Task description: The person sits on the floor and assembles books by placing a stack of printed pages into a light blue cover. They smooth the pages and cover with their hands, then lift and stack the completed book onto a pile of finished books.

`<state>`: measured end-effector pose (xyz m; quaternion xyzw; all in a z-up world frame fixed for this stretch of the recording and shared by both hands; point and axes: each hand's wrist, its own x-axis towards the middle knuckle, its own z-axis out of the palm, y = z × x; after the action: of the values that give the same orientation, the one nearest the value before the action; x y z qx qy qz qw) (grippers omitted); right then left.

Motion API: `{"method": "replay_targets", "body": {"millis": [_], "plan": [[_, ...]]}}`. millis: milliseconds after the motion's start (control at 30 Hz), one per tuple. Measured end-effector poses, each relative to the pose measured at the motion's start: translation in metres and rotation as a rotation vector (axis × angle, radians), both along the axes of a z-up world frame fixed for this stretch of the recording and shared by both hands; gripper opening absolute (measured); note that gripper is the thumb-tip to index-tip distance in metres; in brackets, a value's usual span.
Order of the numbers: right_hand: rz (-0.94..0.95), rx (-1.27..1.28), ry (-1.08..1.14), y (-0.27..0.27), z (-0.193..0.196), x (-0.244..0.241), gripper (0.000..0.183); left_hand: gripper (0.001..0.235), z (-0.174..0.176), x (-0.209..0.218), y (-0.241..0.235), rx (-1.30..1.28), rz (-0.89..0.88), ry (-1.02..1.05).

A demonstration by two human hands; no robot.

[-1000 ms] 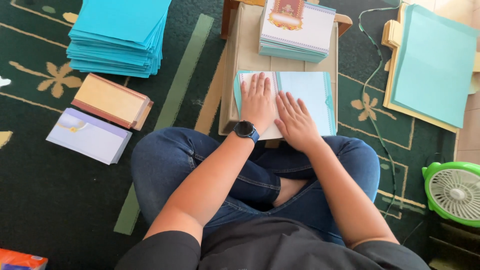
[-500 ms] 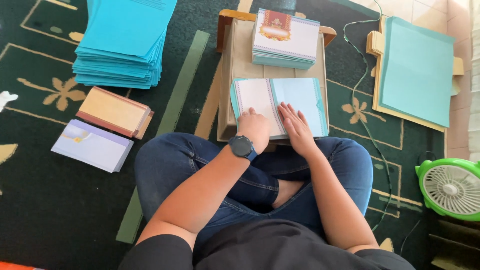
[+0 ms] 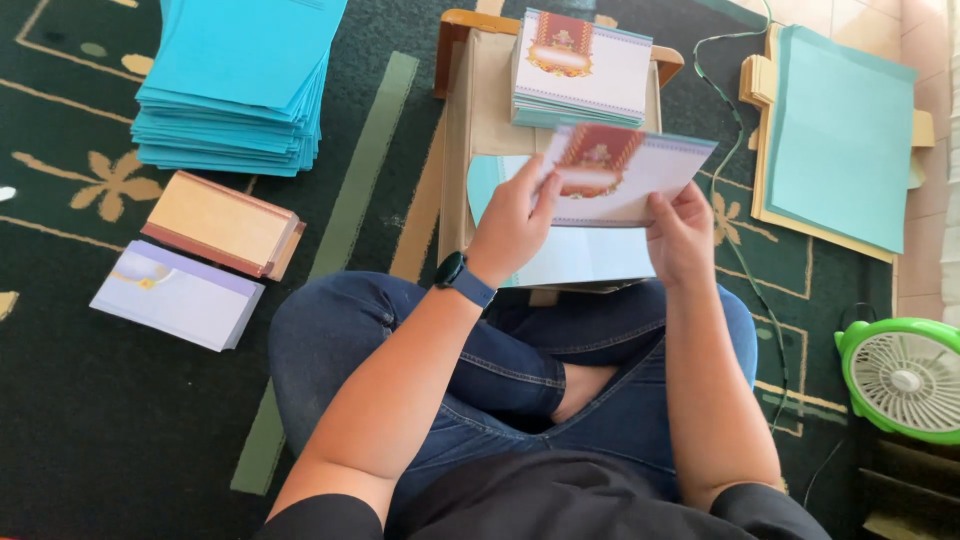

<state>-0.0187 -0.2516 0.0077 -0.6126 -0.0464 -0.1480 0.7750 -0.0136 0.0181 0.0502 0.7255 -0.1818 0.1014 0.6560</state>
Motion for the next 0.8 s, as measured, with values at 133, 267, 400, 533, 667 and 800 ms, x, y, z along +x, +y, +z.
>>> {"method": "replay_targets", "body": {"millis": [133,267,400,533,667,800], "plan": [[-0.068,-0.116,-0.014,0.007,0.048,0.066,0.022,0.039,0.016,-0.001,0.004,-0.031,0.332,0.020],[-0.224,-0.331,0.239,0.019,0.070,0.131,0.013,0.033,0.010,0.002,-0.002,0.213,0.346,-0.126],[-0.419,-0.824,0.313,0.016,0.027,0.172,0.033,0.020,-0.020,-0.004,-0.024,0.560,0.121,-0.306],[-0.585,-0.917,0.244,-0.004,0.009,0.143,0.059,0.026,-0.054,-0.003,-0.042,0.812,0.041,-0.308],[-0.492,-0.963,0.103,-0.001,0.036,0.046,0.036,0.062,-0.053,-0.005,-0.043,1.094,-0.136,-0.168],[-0.386,-1.293,0.310,-0.057,-0.021,-0.027,0.037,0.071,-0.054,-0.004,-0.045,1.022,-0.167,-0.093]]}}
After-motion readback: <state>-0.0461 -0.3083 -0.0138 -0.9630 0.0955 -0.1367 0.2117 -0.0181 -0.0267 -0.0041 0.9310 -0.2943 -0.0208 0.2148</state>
